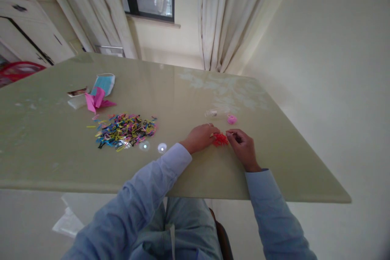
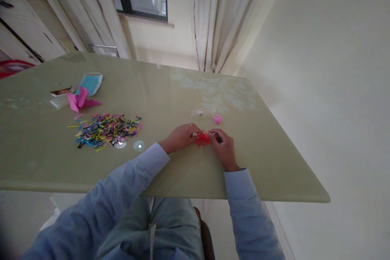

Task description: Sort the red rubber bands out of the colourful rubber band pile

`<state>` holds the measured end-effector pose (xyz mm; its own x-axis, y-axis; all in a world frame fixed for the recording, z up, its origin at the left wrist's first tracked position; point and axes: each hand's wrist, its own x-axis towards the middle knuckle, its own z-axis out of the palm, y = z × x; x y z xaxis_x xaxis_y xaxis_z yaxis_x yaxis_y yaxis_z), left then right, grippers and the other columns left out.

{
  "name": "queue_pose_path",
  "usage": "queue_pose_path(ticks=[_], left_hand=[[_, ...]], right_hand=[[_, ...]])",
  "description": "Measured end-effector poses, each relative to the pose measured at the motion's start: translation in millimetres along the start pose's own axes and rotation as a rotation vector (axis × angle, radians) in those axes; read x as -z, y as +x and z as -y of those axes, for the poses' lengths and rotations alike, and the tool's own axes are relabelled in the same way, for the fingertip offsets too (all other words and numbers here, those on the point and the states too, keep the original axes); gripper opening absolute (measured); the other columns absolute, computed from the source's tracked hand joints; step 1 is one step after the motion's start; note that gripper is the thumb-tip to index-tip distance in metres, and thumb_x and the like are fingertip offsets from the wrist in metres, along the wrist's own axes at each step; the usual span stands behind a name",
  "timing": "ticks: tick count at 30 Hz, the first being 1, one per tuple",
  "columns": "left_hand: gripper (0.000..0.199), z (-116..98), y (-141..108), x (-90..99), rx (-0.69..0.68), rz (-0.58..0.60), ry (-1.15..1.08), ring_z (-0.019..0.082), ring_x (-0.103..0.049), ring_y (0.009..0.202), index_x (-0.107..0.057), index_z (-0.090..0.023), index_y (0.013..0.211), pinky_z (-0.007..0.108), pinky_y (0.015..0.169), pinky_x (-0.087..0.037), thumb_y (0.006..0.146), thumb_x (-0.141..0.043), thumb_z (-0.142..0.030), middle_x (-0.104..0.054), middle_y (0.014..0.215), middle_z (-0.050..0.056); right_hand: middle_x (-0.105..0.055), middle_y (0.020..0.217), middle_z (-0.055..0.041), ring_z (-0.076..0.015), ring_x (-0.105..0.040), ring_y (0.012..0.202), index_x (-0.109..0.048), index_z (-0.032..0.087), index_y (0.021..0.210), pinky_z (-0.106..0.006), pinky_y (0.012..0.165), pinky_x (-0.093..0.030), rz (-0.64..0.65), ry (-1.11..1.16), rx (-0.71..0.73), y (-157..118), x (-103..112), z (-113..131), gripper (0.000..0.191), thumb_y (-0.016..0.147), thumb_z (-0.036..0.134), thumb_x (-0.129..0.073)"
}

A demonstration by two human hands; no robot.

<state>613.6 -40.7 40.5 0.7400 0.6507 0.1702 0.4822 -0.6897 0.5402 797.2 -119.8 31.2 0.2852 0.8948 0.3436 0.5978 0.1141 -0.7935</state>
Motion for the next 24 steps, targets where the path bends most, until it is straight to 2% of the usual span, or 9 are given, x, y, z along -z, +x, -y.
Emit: queue_pose_path(ticks=[4, 7, 11, 14, 19, 24], left_hand=[[0.027, -0.4, -11.6, 10.7, 0.044, -0.089, -0.016, 0.019, -0.064, 0.094, -0.075, -0.018, 0.112, 0.029, 0.084, -0.047, 0.093, -0.055, -0.021, -0.071, 0.109, 0.008], [0.02, -6.9, -28.3, 25.1, 0.093, -0.141, -0.061, 0.016, -0.063, 0.08, -0.077, -0.017, 0.1, 0.027, 0.074, -0.044, 0.092, -0.059, -0.022, -0.072, 0.091, 0.005], [0.018, -22.7, -67.3, 36.2, 0.232, -0.27, -0.226, 0.01, -0.053, 0.056, -0.077, -0.019, 0.091, 0.025, 0.059, -0.034, 0.091, -0.064, -0.031, -0.064, 0.063, -0.002], [0.019, -28.1, -99.7, 30.8, 0.29, -0.359, -0.311, 0.008, -0.05, 0.052, -0.077, -0.019, 0.092, 0.023, 0.058, -0.033, 0.092, -0.062, -0.032, -0.062, 0.059, -0.003], [0.019, -7.8, -135.4, 15.3, 0.366, -0.404, -0.327, 0.011, -0.058, 0.062, -0.076, -0.018, 0.091, 0.023, 0.064, -0.04, 0.092, -0.06, -0.029, -0.071, 0.073, 0.0], [0.019, 21.1, -157.2, 15.3, 0.38, -0.469, -0.255, 0.014, -0.064, 0.074, -0.075, -0.017, 0.091, 0.025, 0.072, -0.045, 0.091, -0.058, -0.026, -0.075, 0.087, 0.005]], right_hand=[[-0.064, 0.065, -0.001, -0.0133, -0.055, 0.057, -0.073, 0.015, 0.089, -0.024, 0.056, -0.043, 0.021, -0.003, 0.005, -1.1, 1.2, -0.6, 0.034, 0.084, 0.047, -0.064], [-0.062, 0.063, -0.0002, -0.0126, -0.053, 0.055, -0.074, 0.015, 0.089, -0.024, 0.053, -0.04, 0.018, -0.006, -0.004, -2.6, 1.9, -1.8, 0.035, 0.083, 0.048, -0.065], [-0.064, 0.065, -0.0017, -0.013, -0.053, 0.055, -0.074, 0.015, 0.089, -0.025, 0.054, -0.041, 0.009, -0.024, -0.014, -4.2, 2.4, -0.3, 0.038, 0.082, 0.05, -0.065], [-0.064, 0.064, -0.0019, -0.0134, -0.053, 0.055, -0.074, 0.014, 0.089, -0.025, 0.054, -0.041, 0.006, -0.047, -0.012, -4.6, 2.7, 2.5, 0.039, 0.081, 0.052, -0.065], [-0.064, 0.065, -0.0021, -0.0141, -0.054, 0.057, -0.075, 0.015, 0.089, -0.026, 0.056, -0.043, 0.014, -0.071, -0.013, -4.2, 1.9, 2.9, 0.039, 0.08, 0.052, -0.065], [-0.065, 0.068, -0.003, -0.0141, -0.055, 0.059, -0.074, 0.014, 0.089, -0.026, 0.057, -0.044, 0.01, -0.049, -0.039, -2.5, 0.0, -1.9, 0.04, 0.08, 0.052, -0.065]])
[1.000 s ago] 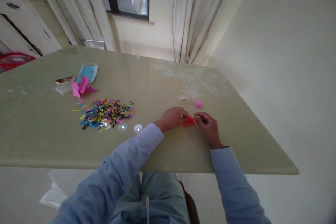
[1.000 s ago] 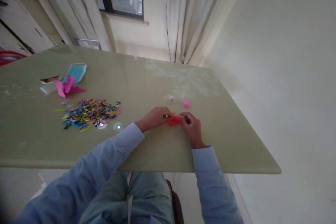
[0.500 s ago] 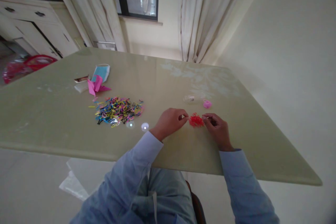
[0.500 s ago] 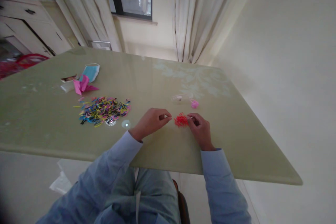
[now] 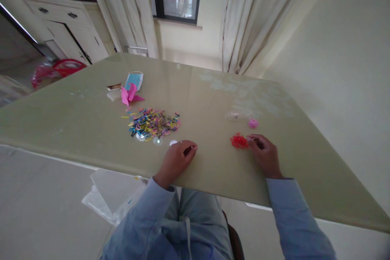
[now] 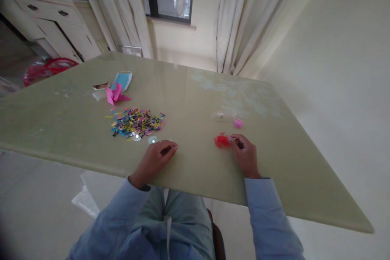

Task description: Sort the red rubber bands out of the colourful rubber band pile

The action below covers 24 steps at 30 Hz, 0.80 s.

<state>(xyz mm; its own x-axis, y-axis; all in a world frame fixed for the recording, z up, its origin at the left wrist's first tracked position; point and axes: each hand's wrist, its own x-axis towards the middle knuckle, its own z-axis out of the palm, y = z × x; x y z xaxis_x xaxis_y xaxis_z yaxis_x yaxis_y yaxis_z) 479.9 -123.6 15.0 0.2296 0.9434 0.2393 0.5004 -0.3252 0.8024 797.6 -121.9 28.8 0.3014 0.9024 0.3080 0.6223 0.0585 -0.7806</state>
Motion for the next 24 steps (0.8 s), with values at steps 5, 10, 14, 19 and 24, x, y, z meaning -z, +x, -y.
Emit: queue_pose_path(ticks=[5, 10, 14, 19, 24], left_hand=[[0.021, 12.8, -1.6, 12.8, -0.015, -0.03, -0.047, 0.015, -0.065, 0.076, -0.075, -0.017, 0.091, 0.026, 0.074, -0.046, 0.092, -0.057, -0.029, -0.074, 0.087, 0.005], [0.024, 15.5, 7.0, 18.5, 0.027, 0.056, -0.141, 0.014, -0.06, 0.069, -0.075, -0.015, 0.09, 0.024, 0.066, -0.042, 0.091, -0.057, -0.032, -0.072, 0.079, 0.005], [0.024, 14.6, 10.5, 19.2, 0.04, 0.094, -0.081, 0.014, -0.059, 0.069, -0.076, -0.016, 0.093, 0.025, 0.067, -0.041, 0.09, -0.057, -0.031, -0.072, 0.079, 0.004], [0.022, 12.0, 9.0, 16.6, 0.028, 0.119, -0.019, 0.017, -0.064, 0.081, -0.077, -0.018, 0.098, 0.027, 0.078, -0.044, 0.089, -0.059, -0.029, -0.075, 0.091, 0.005], [0.022, 12.0, 10.5, 16.0, 0.006, 0.118, -0.044, 0.018, -0.065, 0.081, -0.077, -0.017, 0.099, 0.028, 0.078, -0.045, 0.089, -0.059, -0.027, -0.076, 0.093, 0.005]], right_hand=[[-0.061, 0.063, -0.0007, -0.0128, -0.05, 0.053, -0.072, 0.015, 0.088, -0.025, 0.051, -0.042, -0.014, 0.074, -0.038, 2.3, -3.6, 8.2, 0.042, 0.079, 0.056, -0.067], [-0.062, 0.066, -0.0024, -0.0134, -0.053, 0.055, -0.072, 0.016, 0.086, -0.025, 0.05, -0.043, 0.066, 0.078, 0.058, 13.9, -19.4, 39.9, 0.04, 0.08, 0.055, -0.068], [-0.059, 0.061, -0.0009, -0.0127, -0.05, 0.05, -0.073, 0.015, 0.092, -0.024, 0.046, -0.041, 0.347, 0.098, 0.177, 30.7, -50.0, 78.6, 0.04, 0.081, 0.054, -0.066], [-0.056, 0.061, 0.0015, -0.0113, -0.047, 0.051, -0.074, 0.016, 0.101, -0.023, 0.047, -0.039, 0.55, 0.087, 0.345, 48.6, -105.2, 137.6, 0.039, 0.085, 0.05, -0.062], [-0.063, 0.066, 0.0006, -0.0117, -0.052, 0.056, -0.074, 0.016, 0.107, -0.023, 0.056, -0.043, 0.702, -0.007, 0.484, 64.4, -171.6, 174.9, 0.035, 0.087, 0.041, -0.058]])
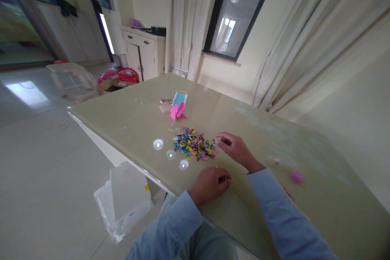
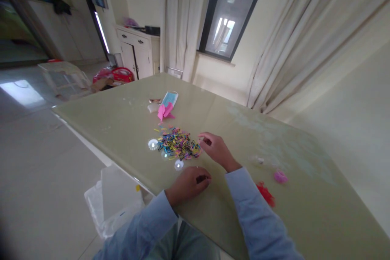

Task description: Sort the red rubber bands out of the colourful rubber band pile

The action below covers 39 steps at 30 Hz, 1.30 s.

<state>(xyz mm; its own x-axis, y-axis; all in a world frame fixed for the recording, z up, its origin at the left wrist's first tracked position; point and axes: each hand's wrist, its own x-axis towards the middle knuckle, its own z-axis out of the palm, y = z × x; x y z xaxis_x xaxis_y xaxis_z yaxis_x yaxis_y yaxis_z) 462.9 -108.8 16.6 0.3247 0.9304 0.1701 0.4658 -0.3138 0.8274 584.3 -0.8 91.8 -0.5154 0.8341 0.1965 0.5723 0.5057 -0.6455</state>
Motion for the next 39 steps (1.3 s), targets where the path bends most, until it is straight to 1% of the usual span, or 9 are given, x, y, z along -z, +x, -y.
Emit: queue_pose_path(ticks=[5, 8, 10, 13, 19, 27, 32, 37, 39], left_hand=[[0.023, 1.6, 1.5, -1.6, -0.008, 0.019, -0.001, 0.02, -0.067, 0.085, -0.077, -0.017, 0.1, 0.028, 0.077, -0.047, 0.089, -0.058, -0.025, -0.076, 0.095, 0.006], [0.023, 2.0, 2.0, -2.8, 0.0, 0.024, 0.013, 0.019, -0.067, 0.083, -0.077, -0.017, 0.099, 0.028, 0.076, -0.046, 0.088, -0.058, -0.024, -0.076, 0.092, 0.006], [0.024, 2.5, 2.1, -3.5, -0.005, 0.014, 0.024, 0.019, -0.066, 0.082, -0.077, -0.018, 0.099, 0.028, 0.075, -0.046, 0.088, -0.057, -0.025, -0.076, 0.09, 0.006], [0.024, 3.9, 2.2, -4.7, -0.02, 0.01, 0.026, 0.019, -0.066, 0.081, -0.077, -0.018, 0.099, 0.028, 0.074, -0.045, 0.089, -0.056, -0.025, -0.076, 0.09, 0.006], [0.024, 3.9, 3.1, -5.7, -0.008, 0.024, 0.053, 0.019, -0.065, 0.08, -0.077, -0.019, 0.097, 0.028, 0.073, -0.044, 0.089, -0.056, -0.027, -0.075, 0.089, 0.006], [0.024, 1.6, 3.4, -3.8, -0.01, 0.023, 0.065, 0.019, -0.065, 0.079, -0.076, -0.019, 0.097, 0.028, 0.072, -0.043, 0.09, -0.055, -0.027, -0.075, 0.087, 0.005], [0.022, -0.2, 3.2, -2.1, -0.008, 0.023, 0.069, 0.018, -0.063, 0.077, -0.076, -0.017, 0.095, 0.028, 0.069, -0.041, 0.09, -0.056, -0.026, -0.074, 0.086, 0.006], [0.021, -0.4, 3.0, -1.7, 0.0, 0.02, 0.059, 0.017, -0.063, 0.076, -0.076, -0.017, 0.094, 0.028, 0.068, -0.04, 0.089, -0.057, -0.025, -0.075, 0.085, 0.005], [0.022, -0.1, 3.4, -2.1, -0.004, 0.015, 0.061, 0.018, -0.064, 0.077, -0.077, -0.018, 0.095, 0.028, 0.069, -0.041, 0.089, -0.057, -0.025, -0.075, 0.086, 0.005]], right_hand=[[-0.074, 0.083, -0.006, -0.0144, -0.06, 0.067, -0.076, 0.014, 0.11, -0.026, 0.071, -0.048, 0.121, -0.193, 0.072, 45.5, -33.6, -5.4, 0.034, 0.087, 0.031, -0.058], [-0.075, 0.101, -0.0105, -0.0165, -0.063, 0.077, -0.074, 0.013, 0.12, -0.028, 0.079, -0.048, 0.226, -0.309, 0.089, 58.8, -44.0, -5.9, 0.037, 0.088, 0.024, -0.058], [-0.074, 0.109, -0.0117, -0.0184, -0.065, 0.085, -0.073, 0.015, 0.123, -0.028, 0.083, -0.047, 0.273, -0.395, 0.096, 63.4, -47.3, -5.5, 0.038, 0.089, 0.023, -0.059], [-0.074, 0.106, -0.011, -0.0203, -0.065, 0.094, -0.076, 0.019, 0.119, -0.028, 0.086, -0.045, 0.302, -0.514, 0.09, 66.7, -49.5, -7.1, 0.032, 0.093, 0.028, -0.058], [-0.071, 0.097, -0.0087, -0.0193, -0.063, 0.093, -0.079, 0.023, 0.109, -0.026, 0.081, -0.042, 0.316, -0.609, 0.106, 67.7, -49.5, -12.9, 0.027, 0.097, 0.029, -0.055], [-0.067, 0.101, -0.0089, -0.0197, -0.061, 0.096, -0.077, 0.024, 0.108, -0.027, 0.079, -0.04, 0.374, -0.709, 0.113, 66.5, -46.0, -1.2, 0.028, 0.1, 0.031, -0.052], [-0.067, 0.105, -0.0098, -0.0197, -0.062, 0.096, -0.076, 0.021, 0.109, -0.027, 0.079, -0.041, 0.355, -0.701, 0.096, 65.5, -51.1, -3.4, 0.033, 0.102, 0.028, -0.044], [-0.066, 0.106, -0.0092, -0.0186, -0.062, 0.096, -0.072, 0.023, 0.123, -0.026, 0.084, -0.042, 0.323, -0.602, 0.087, 65.0, -53.7, -9.6, 0.033, 0.099, 0.027, -0.05], [-0.065, 0.104, -0.0092, -0.0185, -0.061, 0.094, -0.073, 0.022, 0.121, -0.026, 0.084, -0.043, 0.333, -0.593, 0.094, 65.4, -52.6, -9.2, 0.032, 0.1, 0.026, -0.049]])
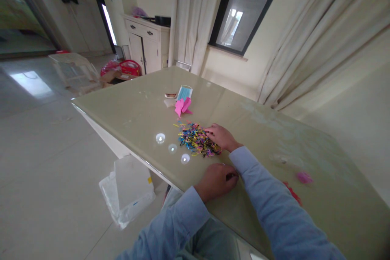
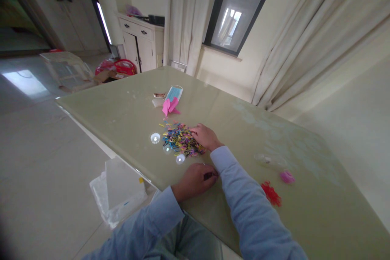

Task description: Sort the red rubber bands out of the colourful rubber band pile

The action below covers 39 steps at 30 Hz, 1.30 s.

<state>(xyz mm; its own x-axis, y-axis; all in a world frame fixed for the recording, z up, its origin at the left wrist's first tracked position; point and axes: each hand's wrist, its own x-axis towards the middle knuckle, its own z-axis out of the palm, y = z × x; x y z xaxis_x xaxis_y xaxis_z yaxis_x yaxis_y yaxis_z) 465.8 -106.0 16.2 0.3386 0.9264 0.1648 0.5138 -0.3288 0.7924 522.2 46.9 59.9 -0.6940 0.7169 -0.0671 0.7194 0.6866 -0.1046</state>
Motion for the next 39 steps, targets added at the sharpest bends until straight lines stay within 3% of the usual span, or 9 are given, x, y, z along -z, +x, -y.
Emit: queue_pose_path(ticks=[7, 14, 21, 25, 27, 29, 33, 36, 39], left_hand=[[0.024, -1.4, -0.5, 1.8, 0.015, 0.008, -0.002, 0.018, -0.064, 0.077, -0.077, -0.017, 0.097, 0.028, 0.07, -0.042, 0.09, -0.056, -0.026, -0.075, 0.087, 0.006], [0.024, 0.5, -1.3, -0.1, 0.019, 0.0, -0.015, 0.019, -0.065, 0.079, -0.078, -0.019, 0.099, 0.028, 0.073, -0.045, 0.09, -0.057, -0.026, -0.076, 0.089, 0.005], [0.023, 2.3, -1.4, -1.6, 0.013, -0.022, -0.044, 0.019, -0.066, 0.081, -0.078, -0.018, 0.099, 0.029, 0.076, -0.045, 0.09, -0.059, -0.027, -0.076, 0.091, 0.006], [0.02, 1.7, -1.7, -2.7, -0.003, -0.055, -0.084, 0.018, -0.064, 0.077, -0.077, -0.017, 0.095, 0.028, 0.071, -0.043, 0.088, -0.06, -0.026, -0.075, 0.087, 0.005], [0.019, 1.2, -1.8, -2.2, -0.023, -0.123, -0.162, 0.015, -0.062, 0.071, -0.077, -0.017, 0.091, 0.026, 0.068, -0.042, 0.088, -0.059, -0.024, -0.074, 0.083, 0.004], [0.02, 1.1, -1.4, -0.2, -0.009, -0.28, -0.242, 0.013, -0.059, 0.067, -0.075, -0.016, 0.087, 0.025, 0.065, -0.041, 0.089, -0.058, -0.025, -0.072, 0.078, 0.004], [0.021, 2.7, 1.4, 6.1, 0.164, -0.614, -0.421, 0.012, -0.056, 0.064, -0.073, -0.016, 0.088, 0.024, 0.063, -0.04, 0.088, -0.057, -0.029, -0.069, 0.074, 0.002], [0.02, 4.0, 3.2, 9.4, 0.217, -0.648, -0.488, 0.012, -0.055, 0.063, -0.072, -0.016, 0.087, 0.023, 0.061, -0.039, 0.087, -0.057, -0.028, -0.068, 0.075, 0.002], [0.018, 4.2, 3.5, 9.9, 0.211, -0.535, -0.395, 0.011, -0.054, 0.06, -0.072, -0.015, 0.085, 0.024, 0.059, -0.037, 0.085, -0.057, -0.024, -0.067, 0.071, 0.001]], right_hand=[[-0.064, 0.098, -0.0073, -0.0172, -0.06, 0.091, -0.074, 0.018, 0.099, -0.026, 0.082, -0.042, -0.056, 0.049, 0.016, 0.5, -0.3, -0.5, 0.02, 0.095, 0.021, -0.055], [-0.069, 0.093, -0.0081, -0.0168, -0.062, 0.087, -0.073, 0.015, 0.091, -0.028, 0.083, -0.046, -0.246, 0.316, 0.06, -6.0, -9.7, -8.3, 0.013, 0.088, 0.02, -0.062], [-0.075, 0.09, -0.0052, -0.0118, -0.064, 0.059, -0.072, 0.016, 0.095, -0.025, 0.063, -0.051, -0.245, 0.675, -0.003, -21.7, -10.3, -8.7, 0.024, 0.088, 0.035, -0.06], [-0.075, 0.087, -0.0059, -0.0127, -0.064, 0.058, -0.072, 0.016, 0.09, -0.024, 0.057, -0.051, -0.266, 0.736, -0.008, -29.8, -7.8, -5.9, 0.024, 0.084, 0.037, -0.061], [-0.074, 0.086, -0.0064, -0.0132, -0.064, 0.058, -0.071, 0.016, 0.088, -0.025, 0.055, -0.05, -0.275, 0.766, -0.018, -33.0, -6.4, -4.7, 0.024, 0.082, 0.038, -0.062], [-0.074, 0.085, -0.0063, -0.0136, -0.063, 0.057, -0.071, 0.017, 0.087, -0.025, 0.054, -0.05, -0.276, 0.803, -0.033, -35.9, -4.7, -3.8, 0.024, 0.081, 0.038, -0.063], [-0.073, 0.081, -0.0046, -0.0136, -0.062, 0.058, -0.07, 0.018, 0.084, -0.026, 0.055, -0.051, -0.278, 0.926, -0.069, -41.3, -0.1, -1.1, 0.024, 0.076, 0.04, -0.068], [-0.071, 0.075, -0.0035, -0.0122, -0.058, 0.053, -0.07, 0.017, 0.085, -0.024, 0.049, -0.045, -0.252, 1.066, -0.12, -46.6, 4.7, 3.4, 0.028, 0.074, 0.043, -0.073], [-0.071, 0.076, -0.0044, -0.0115, -0.058, 0.053, -0.069, 0.016, 0.088, -0.023, 0.046, -0.041, -0.225, 1.229, -0.168, -55.2, 10.3, 9.7, 0.033, 0.074, 0.045, -0.075]])
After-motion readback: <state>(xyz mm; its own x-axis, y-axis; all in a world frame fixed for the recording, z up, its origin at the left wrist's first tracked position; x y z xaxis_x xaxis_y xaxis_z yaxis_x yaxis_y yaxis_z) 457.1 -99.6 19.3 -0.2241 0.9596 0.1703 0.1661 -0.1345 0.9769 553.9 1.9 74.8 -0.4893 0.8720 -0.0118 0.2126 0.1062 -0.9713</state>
